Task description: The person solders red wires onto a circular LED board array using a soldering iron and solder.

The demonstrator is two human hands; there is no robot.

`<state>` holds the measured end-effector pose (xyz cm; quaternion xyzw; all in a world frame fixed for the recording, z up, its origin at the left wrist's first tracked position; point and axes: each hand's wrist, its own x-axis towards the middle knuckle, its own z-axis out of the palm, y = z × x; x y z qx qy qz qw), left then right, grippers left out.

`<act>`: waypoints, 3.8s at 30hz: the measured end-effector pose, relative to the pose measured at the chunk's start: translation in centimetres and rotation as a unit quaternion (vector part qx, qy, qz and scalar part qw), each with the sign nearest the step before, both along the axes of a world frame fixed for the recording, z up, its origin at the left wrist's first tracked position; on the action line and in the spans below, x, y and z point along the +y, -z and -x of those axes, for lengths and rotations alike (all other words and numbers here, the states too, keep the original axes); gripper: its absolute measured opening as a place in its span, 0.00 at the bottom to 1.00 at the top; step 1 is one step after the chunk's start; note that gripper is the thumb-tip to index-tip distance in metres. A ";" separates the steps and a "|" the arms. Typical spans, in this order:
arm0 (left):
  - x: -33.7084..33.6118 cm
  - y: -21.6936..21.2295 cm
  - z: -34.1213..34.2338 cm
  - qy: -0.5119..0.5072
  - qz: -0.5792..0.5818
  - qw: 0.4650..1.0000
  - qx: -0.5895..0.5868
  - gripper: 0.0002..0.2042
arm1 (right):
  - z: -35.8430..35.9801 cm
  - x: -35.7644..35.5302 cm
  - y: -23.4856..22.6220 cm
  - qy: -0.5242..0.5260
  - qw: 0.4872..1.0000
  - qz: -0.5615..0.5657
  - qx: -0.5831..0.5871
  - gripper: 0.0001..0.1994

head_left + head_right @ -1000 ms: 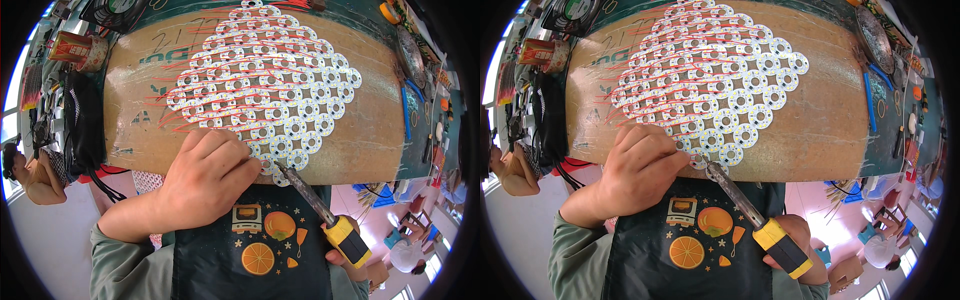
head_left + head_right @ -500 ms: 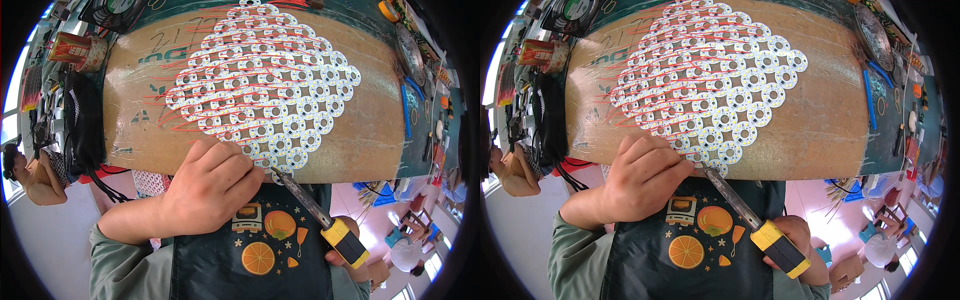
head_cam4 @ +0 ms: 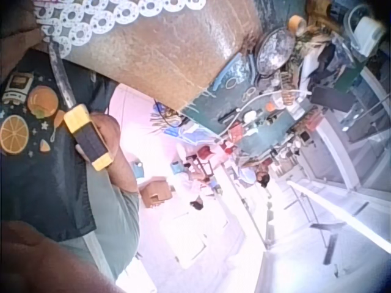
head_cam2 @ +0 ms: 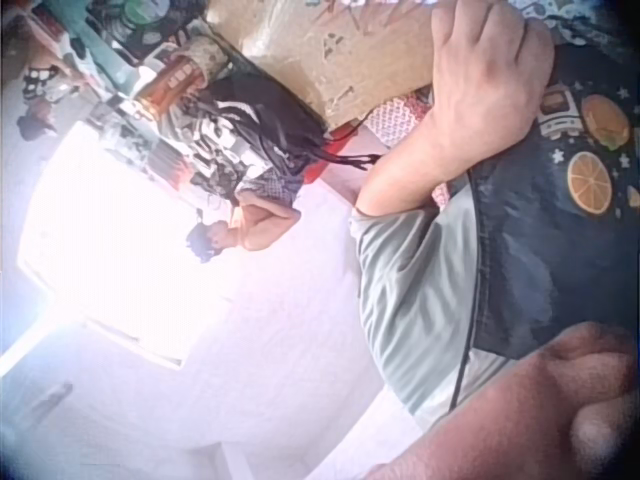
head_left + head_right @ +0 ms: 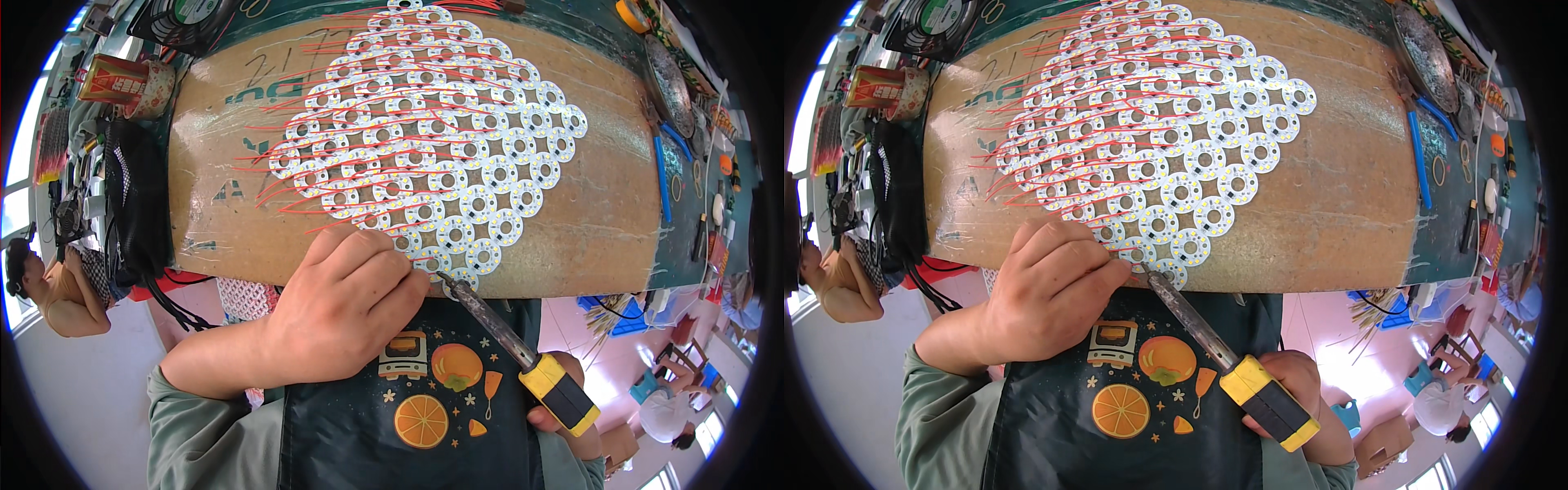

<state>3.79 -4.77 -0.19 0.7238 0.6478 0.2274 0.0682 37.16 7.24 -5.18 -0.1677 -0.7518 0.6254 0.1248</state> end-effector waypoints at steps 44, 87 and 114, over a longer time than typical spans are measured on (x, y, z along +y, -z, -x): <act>0.7 0.7 -2.3 0.052 -0.041 0.998 0.015 0.17 | -4.1 -2.6 1.5 0.084 0.996 -0.002 0.024 0.32; 22.9 0.1 12.2 -0.050 -0.004 0.924 0.379 0.08 | 0.9 -0.4 0.9 0.202 0.925 0.291 0.135 0.29; 24.4 -0.2 13.4 -0.039 0.091 0.956 0.276 0.06 | 1.3 0.9 0.4 0.148 0.976 0.144 0.075 0.20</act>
